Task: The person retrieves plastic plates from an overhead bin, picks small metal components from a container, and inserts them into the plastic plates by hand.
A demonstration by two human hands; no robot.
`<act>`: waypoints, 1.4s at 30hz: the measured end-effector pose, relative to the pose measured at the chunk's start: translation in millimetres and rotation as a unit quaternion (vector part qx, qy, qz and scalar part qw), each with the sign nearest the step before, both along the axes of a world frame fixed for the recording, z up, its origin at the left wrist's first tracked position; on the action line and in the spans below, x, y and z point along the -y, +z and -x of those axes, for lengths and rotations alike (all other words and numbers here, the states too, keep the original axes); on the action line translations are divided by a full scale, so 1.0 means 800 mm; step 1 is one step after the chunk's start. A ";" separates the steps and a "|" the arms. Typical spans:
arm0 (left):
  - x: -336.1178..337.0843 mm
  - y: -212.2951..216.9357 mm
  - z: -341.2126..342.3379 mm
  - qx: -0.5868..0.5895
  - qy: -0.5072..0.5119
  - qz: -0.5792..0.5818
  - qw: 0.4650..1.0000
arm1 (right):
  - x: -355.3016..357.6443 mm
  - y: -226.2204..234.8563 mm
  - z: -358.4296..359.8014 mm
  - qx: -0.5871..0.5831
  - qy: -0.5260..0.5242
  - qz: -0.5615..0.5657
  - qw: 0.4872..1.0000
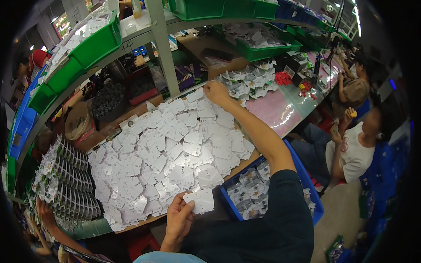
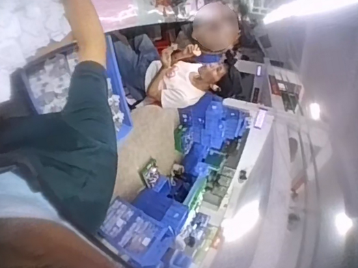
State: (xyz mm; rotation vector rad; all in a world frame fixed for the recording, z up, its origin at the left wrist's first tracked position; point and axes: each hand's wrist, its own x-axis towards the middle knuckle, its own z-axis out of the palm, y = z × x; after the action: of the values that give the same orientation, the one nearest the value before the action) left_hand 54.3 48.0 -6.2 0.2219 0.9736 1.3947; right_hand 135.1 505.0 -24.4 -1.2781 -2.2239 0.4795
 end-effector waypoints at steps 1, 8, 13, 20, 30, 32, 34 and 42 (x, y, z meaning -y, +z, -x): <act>0.001 -0.002 -0.001 -0.001 0.002 -0.001 1.000 | 0.001 0.002 0.003 -0.001 0.002 -0.001 1.000; 0.005 -0.006 -0.006 0.010 -0.005 0.004 1.000 | -0.039 -0.024 0.032 0.027 -0.080 0.033 0.996; 0.007 -0.009 0.001 0.002 0.000 0.004 1.000 | -0.075 -0.043 0.024 -0.051 -0.043 0.129 0.989; 0.010 -0.014 0.005 0.001 -0.014 0.005 1.000 | -0.065 -0.039 0.033 -0.233 0.010 0.290 0.928; 0.011 -0.008 0.001 0.013 -0.001 -0.005 1.000 | -0.057 -0.032 0.045 0.022 -0.012 0.105 0.994; 0.010 -0.011 -0.001 0.013 -0.004 -0.004 1.000 | -0.053 -0.028 0.041 0.034 -0.026 0.079 0.996; 0.009 -0.011 -0.002 0.013 -0.007 -0.003 1.000 | -0.047 -0.023 0.038 0.046 -0.039 0.054 0.997; 0.002 0.000 0.008 0.004 0.090 -0.025 0.996 | 0.127 0.032 0.005 -0.117 0.233 0.262 0.929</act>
State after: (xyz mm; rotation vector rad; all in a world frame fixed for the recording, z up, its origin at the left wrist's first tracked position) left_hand 48.2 46.0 -6.5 0.1684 0.9719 1.5838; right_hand 131.3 403.4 1.1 -0.8376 -2.2567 1.4060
